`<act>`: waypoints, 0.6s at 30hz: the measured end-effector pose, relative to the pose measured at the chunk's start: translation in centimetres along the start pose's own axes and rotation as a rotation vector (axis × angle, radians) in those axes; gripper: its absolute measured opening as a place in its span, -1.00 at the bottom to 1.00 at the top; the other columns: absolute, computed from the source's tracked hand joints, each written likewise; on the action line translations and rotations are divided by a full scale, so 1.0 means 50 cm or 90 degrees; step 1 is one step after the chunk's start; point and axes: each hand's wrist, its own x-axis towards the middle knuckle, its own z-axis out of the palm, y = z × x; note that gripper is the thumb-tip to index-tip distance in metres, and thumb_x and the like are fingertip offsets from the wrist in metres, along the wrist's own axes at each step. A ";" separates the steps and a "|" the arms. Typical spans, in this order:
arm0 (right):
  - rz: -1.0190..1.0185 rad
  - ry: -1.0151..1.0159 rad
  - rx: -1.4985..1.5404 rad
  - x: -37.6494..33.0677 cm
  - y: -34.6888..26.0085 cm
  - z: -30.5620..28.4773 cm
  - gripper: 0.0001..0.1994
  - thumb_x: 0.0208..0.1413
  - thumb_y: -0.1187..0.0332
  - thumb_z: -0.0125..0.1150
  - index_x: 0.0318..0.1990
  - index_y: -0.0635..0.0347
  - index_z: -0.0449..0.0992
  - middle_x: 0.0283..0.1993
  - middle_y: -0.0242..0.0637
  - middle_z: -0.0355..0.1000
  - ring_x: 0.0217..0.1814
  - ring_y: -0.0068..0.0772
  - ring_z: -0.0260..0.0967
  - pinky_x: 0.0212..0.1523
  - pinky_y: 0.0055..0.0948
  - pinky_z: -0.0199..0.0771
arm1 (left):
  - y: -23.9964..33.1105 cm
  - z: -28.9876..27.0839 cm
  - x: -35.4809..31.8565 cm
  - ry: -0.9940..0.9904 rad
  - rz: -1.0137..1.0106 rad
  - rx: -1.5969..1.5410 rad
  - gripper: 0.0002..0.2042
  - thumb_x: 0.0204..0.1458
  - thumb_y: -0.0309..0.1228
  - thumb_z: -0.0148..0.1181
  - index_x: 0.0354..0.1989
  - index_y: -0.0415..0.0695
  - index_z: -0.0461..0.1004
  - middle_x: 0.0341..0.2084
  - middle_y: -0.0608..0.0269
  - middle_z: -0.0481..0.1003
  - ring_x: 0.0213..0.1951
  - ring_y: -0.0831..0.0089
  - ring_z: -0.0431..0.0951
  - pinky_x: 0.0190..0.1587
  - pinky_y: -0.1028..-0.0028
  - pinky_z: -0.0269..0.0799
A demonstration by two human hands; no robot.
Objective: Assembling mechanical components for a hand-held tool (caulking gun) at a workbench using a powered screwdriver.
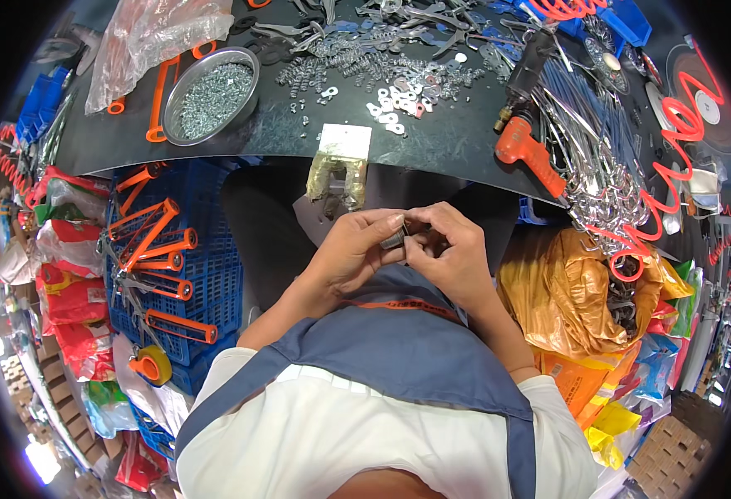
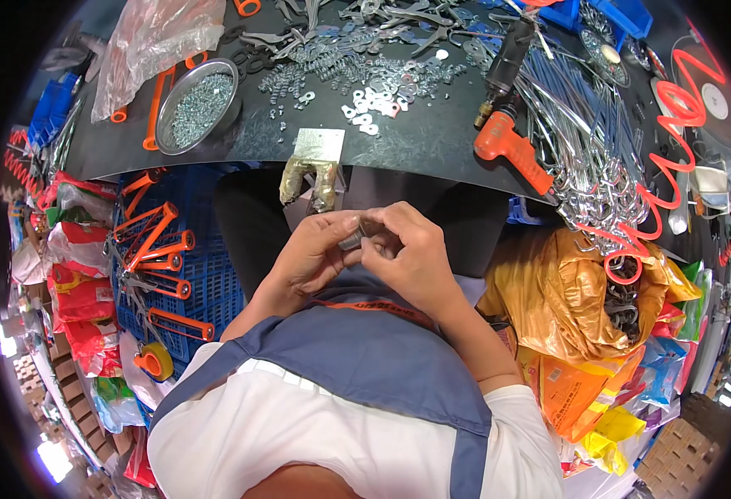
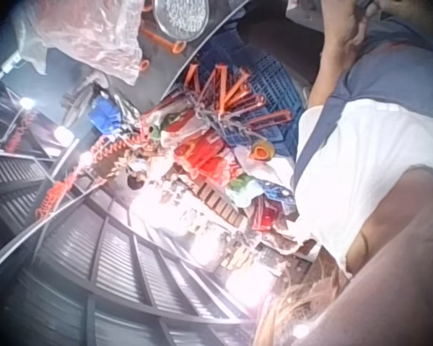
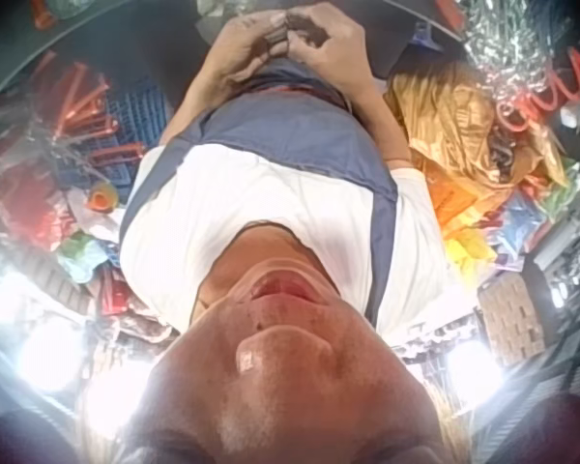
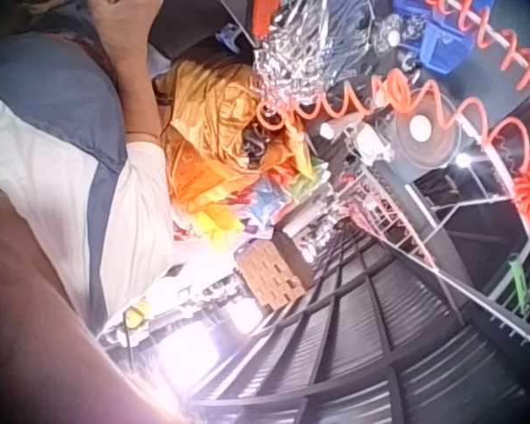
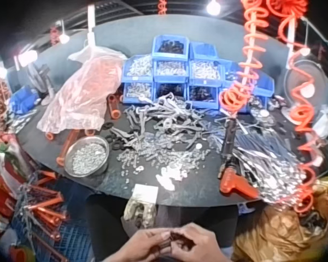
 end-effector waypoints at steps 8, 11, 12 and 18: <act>-0.023 0.015 -0.063 -0.002 0.012 0.006 -0.75 -0.17 0.62 0.17 -0.23 0.33 0.48 -0.39 -0.32 0.36 -0.50 -0.65 0.29 -0.53 -0.67 0.26 | -0.003 -0.002 -0.001 -0.005 0.003 0.004 -0.66 0.16 -0.40 0.02 -0.04 -0.48 0.35 -0.16 -0.06 0.45 -0.11 0.32 0.51 -0.01 0.42 0.48; -0.050 0.060 -0.108 0.001 0.006 0.017 -0.74 -0.18 0.60 0.16 -0.24 0.32 0.48 -0.40 -0.21 0.35 -0.50 -0.44 0.39 -0.50 -0.55 0.38 | -0.003 -0.004 0.000 0.022 0.004 -0.006 -0.67 0.16 -0.40 0.01 -0.05 -0.47 0.35 -0.16 -0.04 0.45 -0.12 0.34 0.51 -0.02 0.44 0.48; -0.050 0.059 -0.108 0.002 0.007 0.016 -0.74 -0.18 0.60 0.16 -0.24 0.32 0.48 -0.40 -0.21 0.35 -0.50 -0.44 0.39 -0.50 -0.55 0.38 | -0.003 -0.006 0.000 0.014 0.001 -0.007 -0.65 0.15 -0.38 0.02 -0.05 -0.47 0.35 -0.15 -0.04 0.45 -0.11 0.34 0.51 -0.01 0.42 0.48; -0.057 0.015 -0.063 0.000 0.008 0.015 -0.75 -0.16 0.59 0.20 -0.23 0.32 0.48 -0.38 -0.23 0.36 -0.49 -0.46 0.40 -0.48 -0.55 0.40 | -0.009 -0.014 0.001 0.021 0.000 0.005 -0.64 0.15 -0.35 0.03 -0.04 -0.46 0.35 -0.13 -0.03 0.44 -0.09 0.32 0.49 0.04 0.38 0.43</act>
